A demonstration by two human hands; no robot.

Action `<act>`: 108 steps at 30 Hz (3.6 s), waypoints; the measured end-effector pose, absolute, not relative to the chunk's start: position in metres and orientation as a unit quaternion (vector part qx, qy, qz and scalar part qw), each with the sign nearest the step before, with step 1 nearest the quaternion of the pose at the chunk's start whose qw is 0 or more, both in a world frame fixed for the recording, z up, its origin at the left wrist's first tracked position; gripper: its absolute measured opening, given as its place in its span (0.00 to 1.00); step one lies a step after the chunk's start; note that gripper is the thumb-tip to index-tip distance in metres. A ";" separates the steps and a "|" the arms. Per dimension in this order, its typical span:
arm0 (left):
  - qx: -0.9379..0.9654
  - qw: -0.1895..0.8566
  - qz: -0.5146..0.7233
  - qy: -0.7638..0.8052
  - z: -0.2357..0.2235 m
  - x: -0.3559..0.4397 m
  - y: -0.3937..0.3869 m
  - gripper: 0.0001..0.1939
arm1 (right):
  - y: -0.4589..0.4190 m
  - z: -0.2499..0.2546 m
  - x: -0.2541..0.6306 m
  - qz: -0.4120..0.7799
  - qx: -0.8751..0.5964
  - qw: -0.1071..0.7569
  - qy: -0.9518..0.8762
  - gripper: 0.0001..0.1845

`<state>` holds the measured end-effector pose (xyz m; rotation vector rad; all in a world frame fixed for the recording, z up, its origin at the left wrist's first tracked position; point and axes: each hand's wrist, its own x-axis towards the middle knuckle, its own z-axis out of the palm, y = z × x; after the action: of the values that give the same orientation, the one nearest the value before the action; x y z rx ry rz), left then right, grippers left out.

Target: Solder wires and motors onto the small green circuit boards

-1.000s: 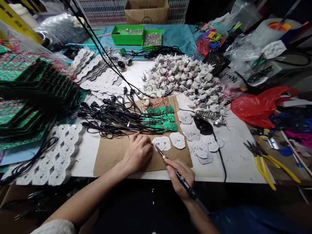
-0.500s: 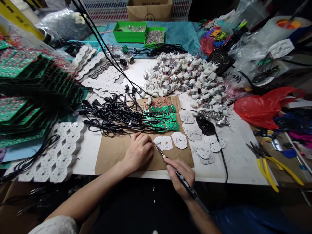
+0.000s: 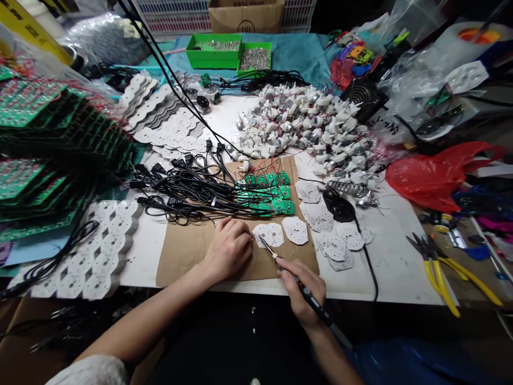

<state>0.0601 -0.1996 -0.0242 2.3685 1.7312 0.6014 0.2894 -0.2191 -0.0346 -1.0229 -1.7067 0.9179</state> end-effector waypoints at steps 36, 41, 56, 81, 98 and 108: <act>0.759 0.061 0.274 0.587 -0.026 0.066 -0.204 0.05 | -0.219 -0.030 0.289 0.381 -0.416 0.479 -0.673 0.13; 0.750 0.091 0.282 0.591 -0.029 0.067 -0.202 0.06 | -0.220 -0.031 0.289 0.382 -0.414 0.472 -0.678 0.13; 0.708 0.226 0.170 0.647 -0.016 0.066 -0.187 0.13 | -0.217 -0.031 0.289 0.399 -0.395 0.457 -0.690 0.14; 0.730 0.217 0.180 0.623 -0.018 0.063 -0.187 0.10 | -0.228 -0.057 0.301 0.442 -0.477 0.499 -0.573 0.11; 0.784 0.119 0.098 0.601 -0.010 0.048 -0.190 0.12 | -0.231 -0.071 0.301 0.470 -0.506 0.524 -0.498 0.14; 0.781 0.121 0.096 0.605 0.001 0.045 -0.192 0.16 | -0.230 -0.069 0.299 0.478 -0.499 0.524 -0.497 0.15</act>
<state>0.0446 -0.1920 0.0014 2.2801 1.7676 0.2801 0.2993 -0.2300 -0.0693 -1.1955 -1.1907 1.1446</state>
